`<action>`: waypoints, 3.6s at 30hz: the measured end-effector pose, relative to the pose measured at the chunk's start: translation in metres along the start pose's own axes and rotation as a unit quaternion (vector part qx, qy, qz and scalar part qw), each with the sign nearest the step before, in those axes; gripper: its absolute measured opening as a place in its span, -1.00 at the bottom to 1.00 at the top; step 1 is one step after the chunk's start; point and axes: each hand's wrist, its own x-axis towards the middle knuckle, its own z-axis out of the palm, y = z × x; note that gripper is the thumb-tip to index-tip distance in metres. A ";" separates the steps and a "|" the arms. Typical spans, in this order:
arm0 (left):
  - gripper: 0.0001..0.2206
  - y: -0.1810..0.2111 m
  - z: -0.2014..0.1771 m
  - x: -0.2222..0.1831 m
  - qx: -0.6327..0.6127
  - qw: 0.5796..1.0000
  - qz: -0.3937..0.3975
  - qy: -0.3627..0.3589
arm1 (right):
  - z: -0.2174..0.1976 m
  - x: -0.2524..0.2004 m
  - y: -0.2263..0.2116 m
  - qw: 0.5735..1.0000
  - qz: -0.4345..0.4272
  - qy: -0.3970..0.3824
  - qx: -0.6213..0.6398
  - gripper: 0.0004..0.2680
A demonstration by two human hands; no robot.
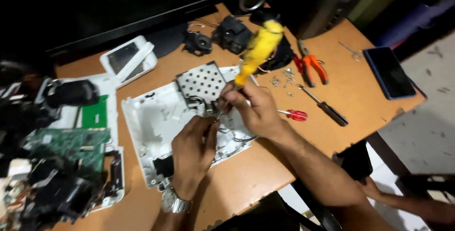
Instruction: Assembling internal components of an electronic device, including connecting wires and securing a metal shield with a screwdriver.
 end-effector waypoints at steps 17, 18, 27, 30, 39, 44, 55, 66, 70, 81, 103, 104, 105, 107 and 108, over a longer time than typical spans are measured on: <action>-0.89 -0.008 0.005 -0.003 0.047 0.996 0.051 0.048 | -0.008 0.003 0.007 0.998 -0.032 -0.043 -0.030 -0.98; -0.89 -0.008 0.005 -0.003 0.052 0.996 0.047 0.053 | -0.008 0.003 0.007 0.998 -0.033 -0.048 -0.023 -0.98; -0.83 -0.003 0.001 -0.002 0.031 0.994 0.051 0.097 | -0.012 0.010 0.003 0.994 -0.035 -0.018 -0.102 -0.94; -0.81 -0.010 0.006 -0.006 0.055 0.996 0.027 0.065 | -0.019 0.010 0.011 0.985 -0.046 -0.026 -0.166 -0.95; -0.79 -0.022 0.014 -0.012 0.161 0.986 0.040 0.027 | -0.019 0.008 0.025 0.977 -0.029 -0.036 -0.206 -0.94; -0.78 -0.019 0.010 -0.011 0.156 0.988 0.017 0.006 | -0.018 0.007 0.029 0.977 -0.015 -0.045 -0.208 -0.95; -0.77 -0.018 0.011 -0.011 0.141 0.990 -0.011 -0.007 | -0.017 0.008 0.032 0.978 -0.024 -0.043 -0.201 -0.95; -0.77 -0.019 0.013 -0.012 0.134 0.991 -0.020 -0.006 | -0.017 0.006 0.033 0.975 -0.034 -0.041 -0.217 -0.95; -0.78 -0.020 0.012 -0.012 0.136 0.991 -0.018 -0.005 | -0.018 0.005 0.034 0.974 -0.033 -0.041 -0.221 -0.96; -0.78 -0.020 0.013 -0.013 0.137 0.990 -0.019 -0.001 | -0.018 0.007 0.028 0.982 -0.009 -0.039 -0.186 -0.94; -0.76 -0.022 0.014 -0.013 0.136 0.990 -0.020 -0.007 | -0.018 0.007 0.029 0.982 -0.011 -0.042 -0.185 -0.94; -0.76 -0.022 0.013 -0.013 0.135 0.991 -0.022 -0.009 | -0.018 0.007 0.028 0.982 -0.012 -0.042 -0.183 -0.94; -0.76 -0.022 0.014 -0.013 0.135 0.991 -0.022 -0.008 | -0.018 0.007 0.028 0.982 -0.012 -0.042 -0.183 -0.94; -0.76 -0.022 0.014 -0.013 0.129 0.991 -0.030 -0.009 | -0.019 0.007 0.029 0.981 -0.019 -0.044 -0.186 -0.94; -0.76 -0.022 0.014 -0.013 0.129 0.991 -0.030 -0.009 | -0.019 0.006 0.031 0.981 -0.019 -0.044 -0.186 -0.94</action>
